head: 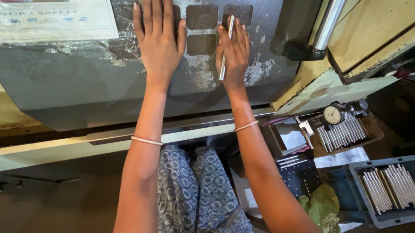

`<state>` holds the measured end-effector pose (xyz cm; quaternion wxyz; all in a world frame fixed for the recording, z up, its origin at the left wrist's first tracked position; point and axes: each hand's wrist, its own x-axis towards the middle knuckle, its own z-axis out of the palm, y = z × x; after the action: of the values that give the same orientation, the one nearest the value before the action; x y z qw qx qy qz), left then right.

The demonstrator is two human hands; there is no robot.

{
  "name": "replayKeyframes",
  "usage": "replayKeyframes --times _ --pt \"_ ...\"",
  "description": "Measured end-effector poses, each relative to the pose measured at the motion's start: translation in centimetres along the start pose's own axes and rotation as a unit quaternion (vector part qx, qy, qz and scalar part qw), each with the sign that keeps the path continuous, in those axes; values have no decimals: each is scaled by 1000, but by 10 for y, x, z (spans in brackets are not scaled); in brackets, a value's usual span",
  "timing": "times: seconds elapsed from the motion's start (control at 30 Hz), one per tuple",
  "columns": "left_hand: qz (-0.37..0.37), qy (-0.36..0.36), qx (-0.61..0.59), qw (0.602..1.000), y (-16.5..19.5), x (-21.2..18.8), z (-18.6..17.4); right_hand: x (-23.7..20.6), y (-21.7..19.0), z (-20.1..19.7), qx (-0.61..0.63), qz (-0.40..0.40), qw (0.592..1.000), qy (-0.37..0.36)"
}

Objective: The person repeatedly inserts metal rods into a machine, removes them, and rubs their ends on a flat surface using a small metal tool. The rods are handled one at a time and returned to a tray after each cycle.

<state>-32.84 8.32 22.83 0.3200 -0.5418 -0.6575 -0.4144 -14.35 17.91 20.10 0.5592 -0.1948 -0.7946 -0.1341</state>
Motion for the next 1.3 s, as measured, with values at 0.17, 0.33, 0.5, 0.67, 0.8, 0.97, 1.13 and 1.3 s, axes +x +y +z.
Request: replayKeyframes --times 0.17,0.33,0.5,0.67,0.8,0.97,1.13,1.3 --pt "-5 -5 -3 1000 1 0 -3 0 -1 1 -8 3 1000 0" --pt "-4 -4 -7 1000 0 1 -3 2 -2 0 -12 -3 1000 1" --pt "-1 -2 -1 1000 -1 2 -4 3 -5 -3 -4 0 1000 -1" --pt "2 3 3 1000 1 0 -7 1 -5 -5 1 9 1000 -2" --pt "-2 1 -4 1000 2 0 -7 1 -3 -5 0 3 1000 4" --pt "-1 -5 0 1000 1 -2 -3 -1 -3 -5 5 11 1000 -9" --pt "-5 -8 1 1000 -1 -2 -1 -1 -5 -3 9 11 1000 -6" --pt "-20 -27 27 999 3 -8 -2 -2 -7 -2 11 11 1000 -7"
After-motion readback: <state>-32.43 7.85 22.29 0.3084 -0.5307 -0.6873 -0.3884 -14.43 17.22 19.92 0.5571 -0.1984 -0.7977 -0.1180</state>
